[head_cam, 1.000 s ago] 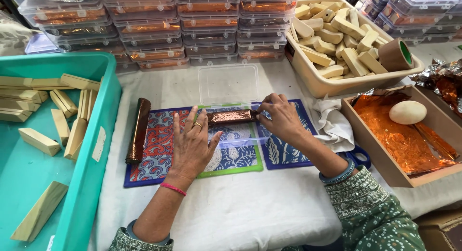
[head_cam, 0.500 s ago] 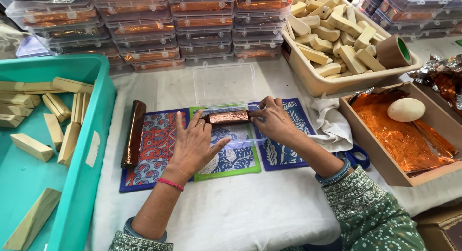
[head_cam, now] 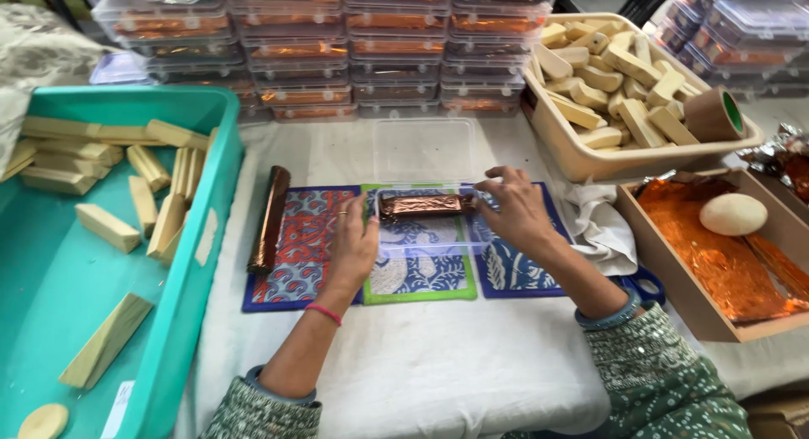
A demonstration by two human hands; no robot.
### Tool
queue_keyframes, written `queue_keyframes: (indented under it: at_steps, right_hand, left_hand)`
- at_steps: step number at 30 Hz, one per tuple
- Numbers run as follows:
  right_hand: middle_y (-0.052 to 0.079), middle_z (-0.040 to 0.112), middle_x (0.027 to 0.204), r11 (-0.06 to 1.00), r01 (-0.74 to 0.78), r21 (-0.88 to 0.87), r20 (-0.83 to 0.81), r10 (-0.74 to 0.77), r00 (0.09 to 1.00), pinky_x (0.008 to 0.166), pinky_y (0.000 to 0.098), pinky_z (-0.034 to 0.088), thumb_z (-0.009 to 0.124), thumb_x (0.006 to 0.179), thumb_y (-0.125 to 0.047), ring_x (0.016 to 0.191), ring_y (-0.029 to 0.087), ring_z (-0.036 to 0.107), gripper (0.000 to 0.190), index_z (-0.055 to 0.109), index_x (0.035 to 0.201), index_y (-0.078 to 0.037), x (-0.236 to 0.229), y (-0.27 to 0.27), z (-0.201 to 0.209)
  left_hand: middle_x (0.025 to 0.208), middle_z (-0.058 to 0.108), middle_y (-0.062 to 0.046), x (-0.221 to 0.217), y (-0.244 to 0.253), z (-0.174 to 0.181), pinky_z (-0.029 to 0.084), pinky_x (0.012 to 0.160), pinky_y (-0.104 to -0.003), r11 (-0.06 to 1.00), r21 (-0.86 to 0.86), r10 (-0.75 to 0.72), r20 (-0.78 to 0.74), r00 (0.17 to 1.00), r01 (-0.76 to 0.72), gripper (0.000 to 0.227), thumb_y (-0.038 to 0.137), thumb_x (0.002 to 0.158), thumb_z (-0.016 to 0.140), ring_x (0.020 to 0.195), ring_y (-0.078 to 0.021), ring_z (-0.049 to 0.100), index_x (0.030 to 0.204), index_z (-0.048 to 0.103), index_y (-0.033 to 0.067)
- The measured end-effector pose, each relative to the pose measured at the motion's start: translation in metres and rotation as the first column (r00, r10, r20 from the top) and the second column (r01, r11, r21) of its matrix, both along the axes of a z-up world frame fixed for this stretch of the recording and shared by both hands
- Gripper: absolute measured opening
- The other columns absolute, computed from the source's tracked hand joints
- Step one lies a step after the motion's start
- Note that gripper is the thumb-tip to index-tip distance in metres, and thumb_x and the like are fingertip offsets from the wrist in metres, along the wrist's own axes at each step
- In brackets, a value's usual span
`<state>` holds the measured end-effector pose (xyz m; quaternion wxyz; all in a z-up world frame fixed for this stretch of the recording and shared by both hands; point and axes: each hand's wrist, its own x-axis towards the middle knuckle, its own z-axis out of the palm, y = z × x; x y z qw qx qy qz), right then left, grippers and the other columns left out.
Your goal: The person places a copper-colored cylindrical object into a clear plastic container and closes the lid. Then, the person picks up small wooden blocks from a green tray and wipes each one with a white cloth, handling them one at a time.
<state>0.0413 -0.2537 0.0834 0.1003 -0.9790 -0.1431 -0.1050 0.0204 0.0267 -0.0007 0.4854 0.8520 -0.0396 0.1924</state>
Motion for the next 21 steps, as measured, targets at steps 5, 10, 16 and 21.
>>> queue_keyframes:
  at_steps: [5,10,16,21]
  right_hand:
    - [0.012,0.064,0.13,0.954,-0.28,0.11,0.249,0.246,0.937,0.1,0.0458,0.048,0.072,0.09,-0.019,0.12,0.034,0.056,0.025,0.076,0.113,-0.01,-0.013,0.044,0.032]
    - [0.009,0.066,0.126,0.693,-0.721,0.004,0.201,0.706,0.68,0.107,0.0445,0.047,0.072,0.082,-0.008,0.125,0.033,0.056,0.035,0.072,0.117,-0.009,0.0,0.15,0.053]
    - [-0.003,0.066,0.136,0.581,-0.797,-0.167,0.194,0.811,0.552,0.094,0.0447,0.048,0.069,0.078,-0.005,0.129,0.026,0.051,0.05,0.07,0.127,-0.019,0.038,0.266,0.02]
    - [-0.003,0.067,0.125,0.514,-0.793,-0.327,0.113,0.855,0.507,0.08,0.045,0.048,0.064,0.084,-0.013,0.123,0.026,0.051,0.038,0.072,0.12,-0.023,0.05,0.3,-0.007]
  left_hand:
    - [0.135,0.058,-0.024,0.008,-0.001,-0.018,0.046,0.105,-0.048,0.999,0.031,0.018,0.063,0.998,-0.02,0.045,0.018,0.096,0.056,0.126,-0.0408,0.056,0.137,0.054,-0.0004]
    - [0.127,0.06,-0.029,0.017,-0.002,-0.039,0.047,0.1,-0.053,0.997,0.08,0.003,0.17,0.985,-0.017,0.042,0.017,0.097,0.058,0.118,-0.0455,0.057,0.134,0.055,-0.0044]
    - [0.115,0.07,-0.021,0.047,-0.012,-0.098,0.053,0.096,-0.052,0.917,0.389,0.05,0.099,0.994,-0.085,0.03,0.022,0.101,0.058,0.109,-0.0407,0.065,0.125,0.063,0.0055]
    - [0.124,0.066,-0.023,0.034,-0.011,-0.076,0.051,0.09,-0.052,0.928,0.354,-0.04,0.407,0.913,-0.117,0.048,0.027,0.092,0.06,0.112,-0.0388,0.063,0.133,0.06,0.0016]
